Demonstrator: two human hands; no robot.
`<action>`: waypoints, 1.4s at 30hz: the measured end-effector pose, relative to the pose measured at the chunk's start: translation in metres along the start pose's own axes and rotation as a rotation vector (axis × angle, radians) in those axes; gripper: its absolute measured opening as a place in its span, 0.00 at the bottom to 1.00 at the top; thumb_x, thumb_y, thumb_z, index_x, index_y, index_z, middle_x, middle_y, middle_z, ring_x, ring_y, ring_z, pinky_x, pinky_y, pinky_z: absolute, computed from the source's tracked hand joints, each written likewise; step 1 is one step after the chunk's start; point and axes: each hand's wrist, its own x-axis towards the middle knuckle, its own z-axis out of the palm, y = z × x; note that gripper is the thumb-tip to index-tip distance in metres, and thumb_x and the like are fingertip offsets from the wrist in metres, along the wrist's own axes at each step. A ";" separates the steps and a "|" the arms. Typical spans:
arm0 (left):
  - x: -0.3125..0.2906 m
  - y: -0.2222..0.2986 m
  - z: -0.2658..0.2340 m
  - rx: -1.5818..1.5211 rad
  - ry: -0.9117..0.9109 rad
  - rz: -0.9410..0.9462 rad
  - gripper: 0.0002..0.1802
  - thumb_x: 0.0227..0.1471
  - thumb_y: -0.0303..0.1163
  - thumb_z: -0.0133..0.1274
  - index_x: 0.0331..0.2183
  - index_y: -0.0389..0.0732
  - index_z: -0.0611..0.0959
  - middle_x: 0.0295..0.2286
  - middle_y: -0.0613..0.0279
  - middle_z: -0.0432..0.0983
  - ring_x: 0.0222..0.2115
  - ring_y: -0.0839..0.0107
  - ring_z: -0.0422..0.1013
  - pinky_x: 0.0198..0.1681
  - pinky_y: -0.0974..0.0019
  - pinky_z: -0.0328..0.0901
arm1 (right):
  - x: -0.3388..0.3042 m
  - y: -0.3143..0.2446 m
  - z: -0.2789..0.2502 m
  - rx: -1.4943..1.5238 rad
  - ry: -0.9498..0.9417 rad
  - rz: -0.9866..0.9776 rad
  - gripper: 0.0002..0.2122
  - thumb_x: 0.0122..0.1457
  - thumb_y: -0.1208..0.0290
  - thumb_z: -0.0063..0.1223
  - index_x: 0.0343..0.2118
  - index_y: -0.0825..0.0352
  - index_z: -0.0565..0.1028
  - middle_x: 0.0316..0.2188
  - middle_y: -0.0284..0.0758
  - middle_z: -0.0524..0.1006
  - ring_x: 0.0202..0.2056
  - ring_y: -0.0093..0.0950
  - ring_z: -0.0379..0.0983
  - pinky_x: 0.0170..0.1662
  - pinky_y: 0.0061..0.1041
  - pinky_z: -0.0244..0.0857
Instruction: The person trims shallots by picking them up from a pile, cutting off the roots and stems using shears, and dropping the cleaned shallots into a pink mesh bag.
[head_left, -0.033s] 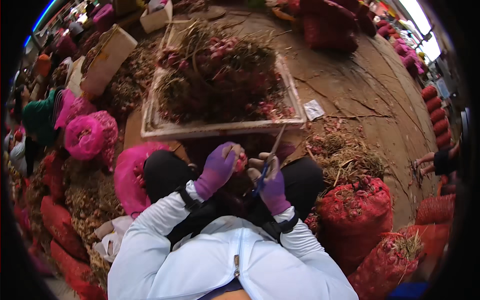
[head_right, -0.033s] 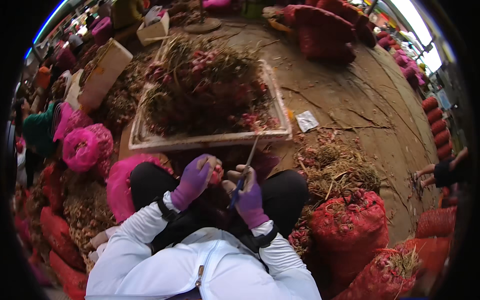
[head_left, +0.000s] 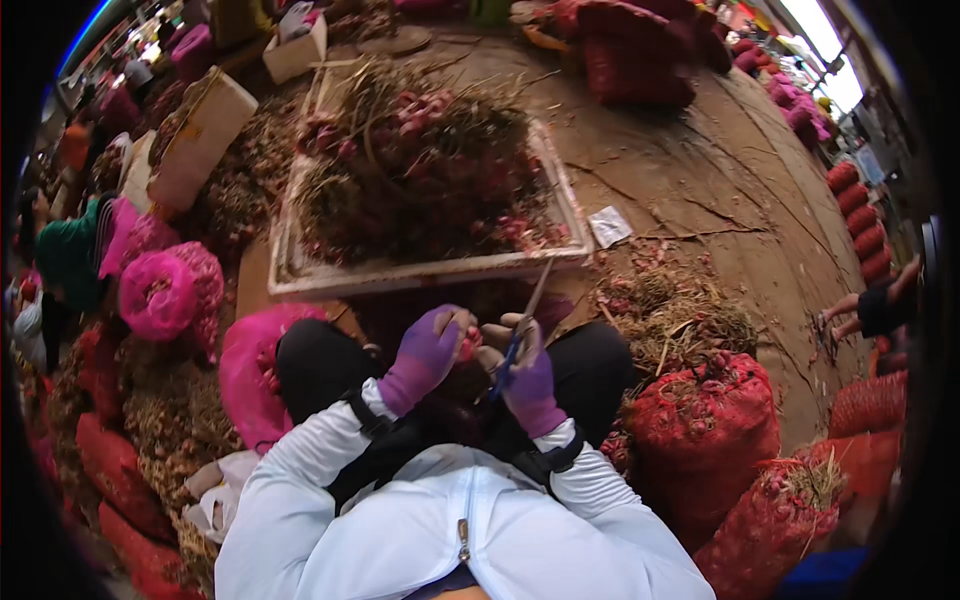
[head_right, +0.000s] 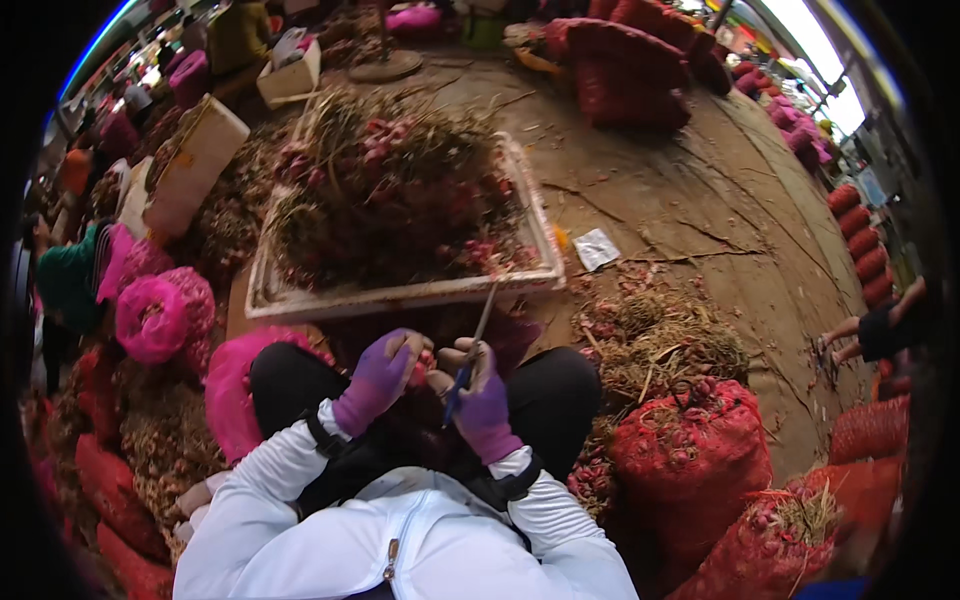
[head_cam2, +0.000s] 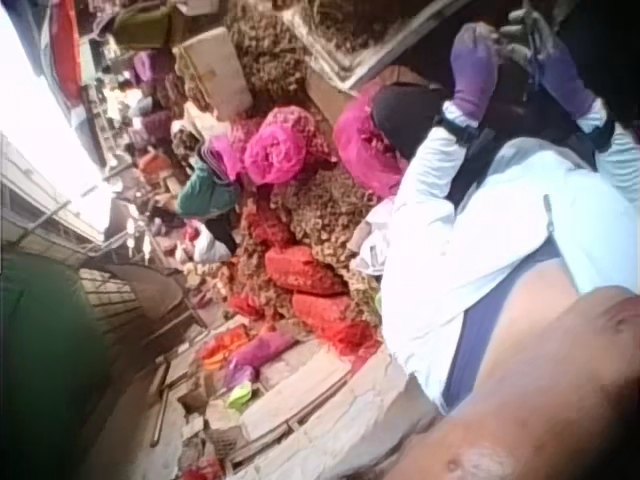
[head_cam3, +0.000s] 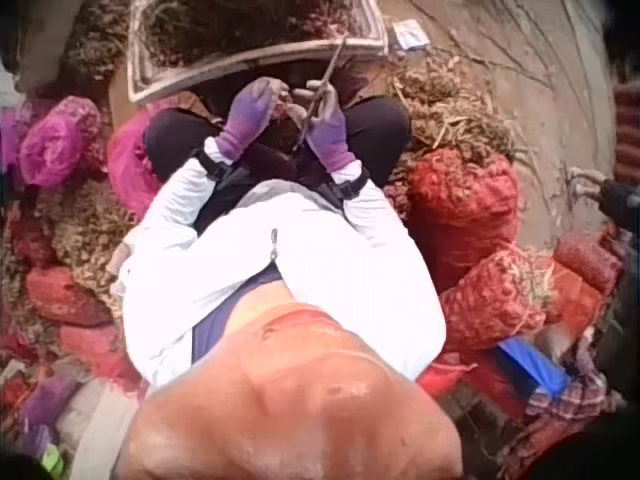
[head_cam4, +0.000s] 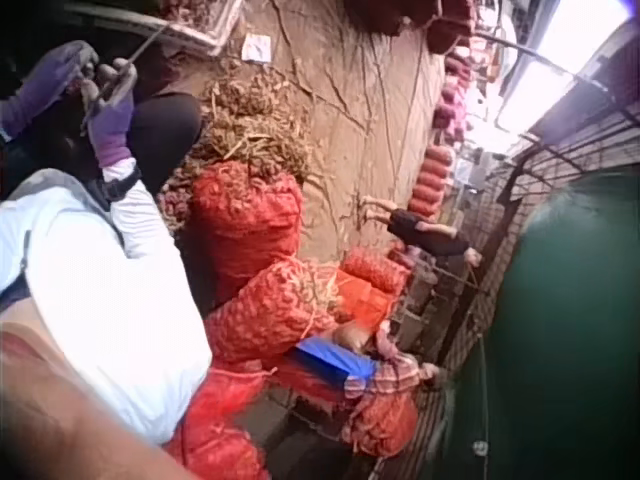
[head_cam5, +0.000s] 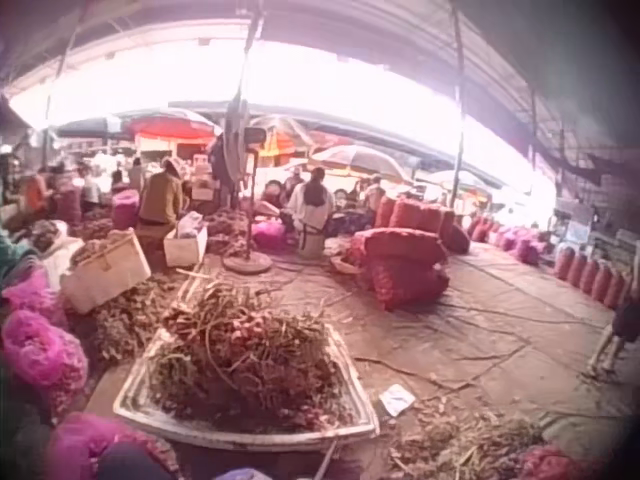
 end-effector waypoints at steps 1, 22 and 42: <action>-0.002 0.008 0.000 0.174 -0.039 -0.002 0.13 0.59 0.33 0.41 0.34 0.37 0.78 0.27 0.58 0.74 0.29 0.69 0.72 0.34 0.66 0.67 | -0.001 -0.003 0.006 0.034 0.027 -0.004 0.24 0.52 0.72 0.62 0.50 0.66 0.62 0.40 0.38 0.75 0.39 0.24 0.74 0.39 0.21 0.69; -0.010 0.013 -0.004 -0.907 -0.253 -0.526 0.23 0.57 0.38 0.53 0.50 0.37 0.69 0.37 0.62 0.74 0.33 0.80 0.70 0.40 0.73 0.65 | 0.001 -0.020 -0.008 0.070 -0.081 0.051 0.19 0.55 0.77 0.56 0.50 0.68 0.65 0.33 0.30 0.73 0.33 0.15 0.69 0.39 0.17 0.65; 0.024 0.032 -0.037 -0.958 -0.115 -0.369 0.22 0.63 0.48 0.40 0.46 0.40 0.74 0.35 0.68 0.73 0.35 0.81 0.69 0.38 0.75 0.65 | 0.002 -0.009 -0.016 -0.816 -0.103 -0.356 0.26 0.41 0.61 0.68 0.42 0.63 0.69 0.35 0.39 0.71 0.38 0.41 0.68 0.42 0.36 0.62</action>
